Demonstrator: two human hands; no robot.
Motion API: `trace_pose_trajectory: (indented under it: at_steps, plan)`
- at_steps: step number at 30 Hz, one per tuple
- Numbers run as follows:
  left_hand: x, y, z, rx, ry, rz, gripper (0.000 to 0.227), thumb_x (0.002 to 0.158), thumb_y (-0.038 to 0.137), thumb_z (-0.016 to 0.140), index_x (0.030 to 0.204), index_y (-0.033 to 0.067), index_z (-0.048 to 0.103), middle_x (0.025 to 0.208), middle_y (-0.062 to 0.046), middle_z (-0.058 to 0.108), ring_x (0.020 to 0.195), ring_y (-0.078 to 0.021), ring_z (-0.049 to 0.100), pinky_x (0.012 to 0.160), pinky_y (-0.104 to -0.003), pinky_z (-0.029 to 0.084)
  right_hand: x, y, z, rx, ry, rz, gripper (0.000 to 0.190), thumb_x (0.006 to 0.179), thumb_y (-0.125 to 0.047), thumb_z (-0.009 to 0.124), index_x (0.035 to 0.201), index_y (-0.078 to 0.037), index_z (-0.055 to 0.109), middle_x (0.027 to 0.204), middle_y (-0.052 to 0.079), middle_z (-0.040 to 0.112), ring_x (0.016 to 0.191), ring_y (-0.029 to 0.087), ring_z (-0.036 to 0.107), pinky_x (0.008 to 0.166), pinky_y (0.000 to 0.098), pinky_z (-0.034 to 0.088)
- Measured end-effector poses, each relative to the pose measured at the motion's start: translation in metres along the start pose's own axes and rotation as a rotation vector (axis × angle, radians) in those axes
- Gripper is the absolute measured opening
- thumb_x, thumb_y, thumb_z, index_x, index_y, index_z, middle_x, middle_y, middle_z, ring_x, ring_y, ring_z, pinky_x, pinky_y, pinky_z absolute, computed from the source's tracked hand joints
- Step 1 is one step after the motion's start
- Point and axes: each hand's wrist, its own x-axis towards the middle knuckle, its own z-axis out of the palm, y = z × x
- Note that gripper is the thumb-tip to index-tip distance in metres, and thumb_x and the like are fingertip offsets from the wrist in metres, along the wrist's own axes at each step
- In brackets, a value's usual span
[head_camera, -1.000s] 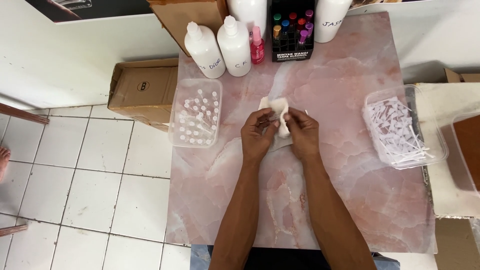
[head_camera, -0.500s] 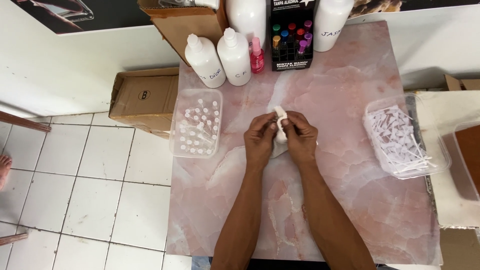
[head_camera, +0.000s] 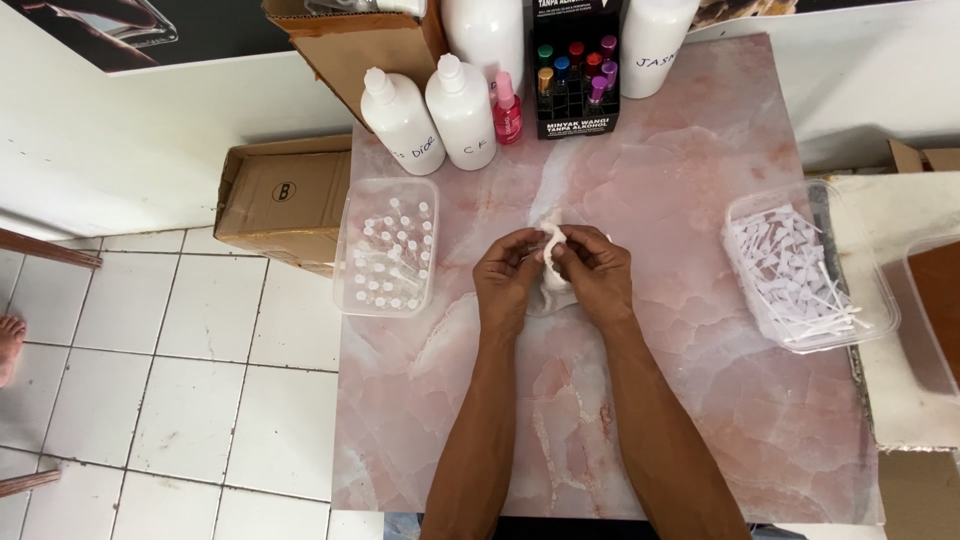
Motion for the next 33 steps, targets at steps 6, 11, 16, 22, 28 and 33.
trace_pose_trajectory:
  at_steps: [6, 11, 16, 22, 28, 33]
  plan:
    - [-0.002, -0.005, -0.005, -0.015, 0.046, 0.003, 0.029, 0.085, -0.003, 0.080, 0.113, -0.0014, 0.074, 0.108, -0.013, 0.072, 0.093, -0.0142, 0.068, 0.083, -0.029, 0.061, -0.002, 0.003, -0.001, -0.051, 0.112, 0.087, 0.014, 0.100, -0.003, 0.067, 0.108, -0.006, 0.079, 0.094, 0.003, 0.074, 0.079, 0.007, 0.064, 0.070, 0.0246, 0.060]
    - [-0.002, -0.006, 0.000, -0.068, 0.074, 0.026, 0.030, 0.092, -0.001, 0.073, 0.121, -0.0010, 0.071, 0.109, -0.011, 0.071, 0.095, -0.0132, 0.068, 0.085, -0.028, 0.062, 0.000, 0.014, -0.005, 0.348, 0.195, 0.281, 0.017, 0.098, -0.003, 0.061, 0.109, -0.004, 0.074, 0.098, 0.014, 0.076, 0.084, 0.021, 0.074, 0.078, 0.0340, 0.063]
    - [-0.001, 0.005, 0.002, -0.037, 0.028, 0.052, 0.033, 0.100, -0.002, 0.060, 0.133, -0.0024, 0.064, 0.116, -0.012, 0.064, 0.101, -0.0168, 0.066, 0.088, -0.034, 0.062, 0.003, 0.017, -0.010, 0.685, 0.209, 0.412, 0.025, 0.098, -0.016, 0.066, 0.118, -0.002, 0.071, 0.112, 0.021, 0.075, 0.097, 0.033, 0.077, 0.093, 0.0454, 0.061]
    - [-0.003, -0.006, 0.008, 0.079, -0.010, 0.122, 0.050, 0.092, -0.008, 0.069, 0.140, 0.0029, 0.059, 0.111, -0.007, 0.066, 0.102, -0.0123, 0.065, 0.089, -0.027, 0.062, -0.012, -0.024, 0.015, 0.178, 0.138, 0.261, 0.023, 0.081, -0.017, 0.085, 0.097, -0.009, 0.071, 0.078, 0.004, 0.072, 0.067, 0.013, 0.070, 0.066, 0.0279, 0.059]
    - [-0.001, -0.001, 0.002, 0.115, 0.029, 0.135, 0.028, 0.092, -0.003, 0.073, 0.119, 0.0025, 0.073, 0.107, -0.009, 0.072, 0.099, -0.0129, 0.069, 0.085, -0.029, 0.060, -0.010, -0.009, 0.014, -0.239, 0.129, 0.135, 0.018, 0.100, -0.032, 0.071, 0.105, -0.015, 0.075, 0.084, -0.002, 0.066, 0.083, 0.010, 0.056, 0.082, 0.0312, 0.049]
    - [-0.007, 0.014, 0.007, 0.210, -0.082, 0.135, 0.024, 0.096, -0.003, 0.067, 0.117, 0.0033, 0.075, 0.107, -0.010, 0.067, 0.097, -0.0144, 0.065, 0.084, -0.033, 0.060, -0.007, -0.005, 0.006, -0.145, 0.248, 0.127, 0.023, 0.102, -0.034, 0.071, 0.091, -0.014, 0.075, 0.076, -0.001, 0.065, 0.071, 0.009, 0.055, 0.072, 0.0276, 0.050]
